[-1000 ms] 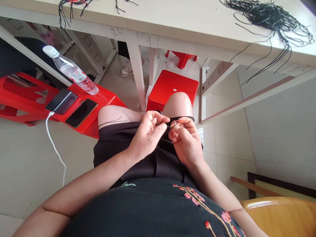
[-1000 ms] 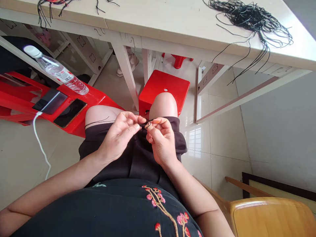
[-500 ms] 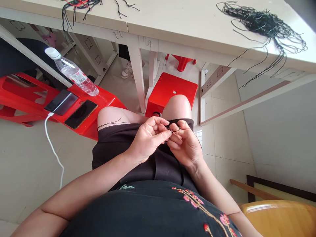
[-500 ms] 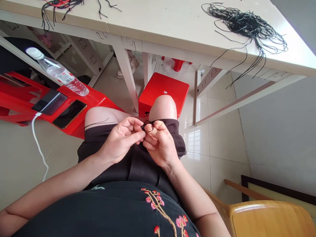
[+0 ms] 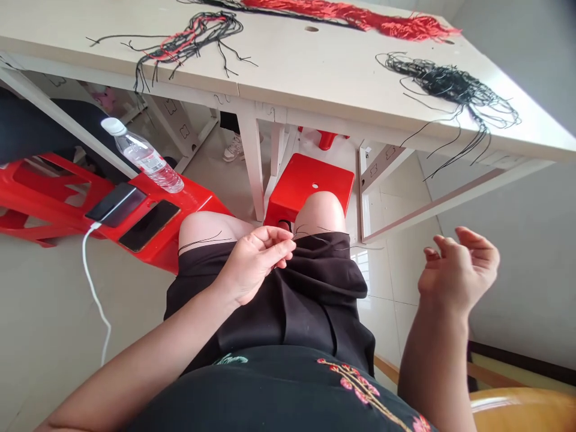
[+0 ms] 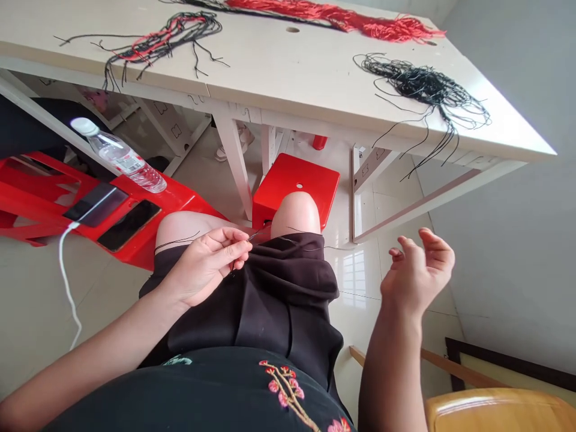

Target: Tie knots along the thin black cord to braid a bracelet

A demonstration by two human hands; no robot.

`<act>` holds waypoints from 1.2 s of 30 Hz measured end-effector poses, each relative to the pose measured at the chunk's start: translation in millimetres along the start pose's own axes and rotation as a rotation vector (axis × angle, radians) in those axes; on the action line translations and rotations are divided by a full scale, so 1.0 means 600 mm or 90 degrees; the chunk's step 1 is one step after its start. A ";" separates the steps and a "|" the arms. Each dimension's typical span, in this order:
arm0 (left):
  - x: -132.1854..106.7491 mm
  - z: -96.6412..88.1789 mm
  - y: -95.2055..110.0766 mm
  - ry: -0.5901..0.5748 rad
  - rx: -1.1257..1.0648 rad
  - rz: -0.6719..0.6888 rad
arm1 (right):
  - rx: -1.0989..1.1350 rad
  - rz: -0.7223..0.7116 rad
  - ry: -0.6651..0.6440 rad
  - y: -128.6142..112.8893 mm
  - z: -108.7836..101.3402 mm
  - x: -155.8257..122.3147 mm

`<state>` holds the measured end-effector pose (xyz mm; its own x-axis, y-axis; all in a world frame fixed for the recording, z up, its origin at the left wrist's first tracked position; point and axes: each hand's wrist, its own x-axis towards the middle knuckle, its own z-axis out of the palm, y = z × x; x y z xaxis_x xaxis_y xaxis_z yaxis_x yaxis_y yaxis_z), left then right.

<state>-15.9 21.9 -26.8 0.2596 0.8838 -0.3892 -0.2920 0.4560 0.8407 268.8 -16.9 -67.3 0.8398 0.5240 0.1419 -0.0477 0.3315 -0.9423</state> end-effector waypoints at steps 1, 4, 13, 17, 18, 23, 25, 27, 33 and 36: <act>-0.004 0.006 0.002 -0.020 0.024 -0.006 | -0.052 -0.114 -0.024 -0.008 0.014 -0.027; -0.017 0.021 0.005 -0.094 0.095 -0.003 | -0.124 -0.119 -0.413 -0.030 0.064 -0.112; -0.037 -0.001 0.016 -0.112 0.277 0.162 | -0.203 -0.044 -0.699 -0.039 0.097 -0.153; -0.035 -0.006 0.012 -0.073 0.350 0.219 | -0.205 0.027 -0.705 -0.037 0.092 -0.163; -0.035 -0.005 0.011 -0.078 0.360 0.220 | -0.190 0.016 -0.705 -0.036 0.093 -0.166; -0.035 0.002 0.010 -0.117 0.366 0.214 | -0.205 -0.176 -0.707 -0.032 0.102 -0.171; -0.035 -0.001 0.011 -0.117 0.374 0.224 | -0.244 -0.181 -0.699 -0.034 0.102 -0.170; -0.035 -0.004 0.012 -0.105 0.382 0.237 | -0.244 -0.113 -0.693 -0.034 0.101 -0.170; -0.034 -0.005 0.011 -0.092 0.391 0.251 | -0.197 -0.064 -0.695 -0.028 0.098 -0.174; -0.033 -0.003 0.008 -0.104 0.393 0.255 | -0.241 -0.079 -0.694 -0.027 0.101 -0.173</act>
<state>-24.2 6.7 -15.6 0.3889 0.9212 0.0111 0.1643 -0.0812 0.9831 149.5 -29.2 -48.4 -0.0924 0.9632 0.2524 0.3215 0.2688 -0.9080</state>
